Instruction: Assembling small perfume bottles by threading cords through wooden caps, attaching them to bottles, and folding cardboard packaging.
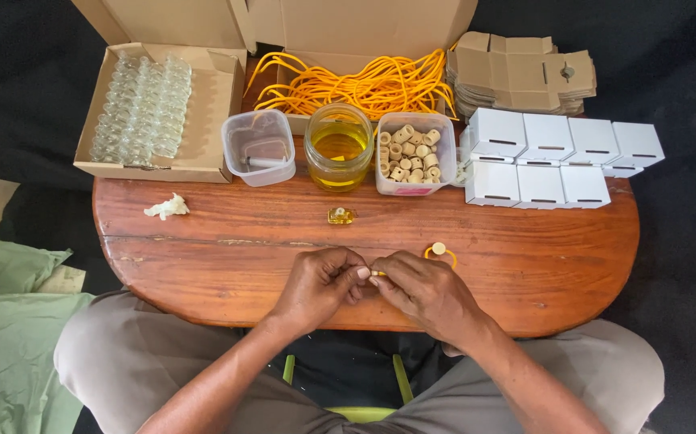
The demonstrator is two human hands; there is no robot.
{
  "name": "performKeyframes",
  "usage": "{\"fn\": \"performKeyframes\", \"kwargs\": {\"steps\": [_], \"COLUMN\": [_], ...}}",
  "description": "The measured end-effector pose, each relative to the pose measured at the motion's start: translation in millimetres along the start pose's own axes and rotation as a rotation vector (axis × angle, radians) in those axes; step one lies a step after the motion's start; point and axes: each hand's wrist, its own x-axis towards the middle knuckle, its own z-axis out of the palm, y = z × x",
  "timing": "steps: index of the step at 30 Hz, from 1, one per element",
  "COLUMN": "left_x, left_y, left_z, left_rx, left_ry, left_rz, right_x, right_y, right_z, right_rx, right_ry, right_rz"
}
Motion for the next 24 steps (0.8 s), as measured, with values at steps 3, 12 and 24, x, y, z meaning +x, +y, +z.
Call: {"fn": "performKeyframes", "kwargs": {"steps": [3,12,24], "left_x": [3,7,2], "left_y": [-8,32,42], "left_z": [-9,-42,-82], "left_rx": [-0.101,-0.413,-0.944], "left_ry": [-0.084,-0.022,0.175], "left_rz": [-0.041,0.132,-0.068], "right_x": [-4,-1,10], "right_y": [7,24,23], "right_z": [-3,-23,-15], "right_rx": [-0.076,0.174,0.676], "right_ry": [0.034,0.128,0.005], "right_rz": [-0.027,0.174,0.513]}}
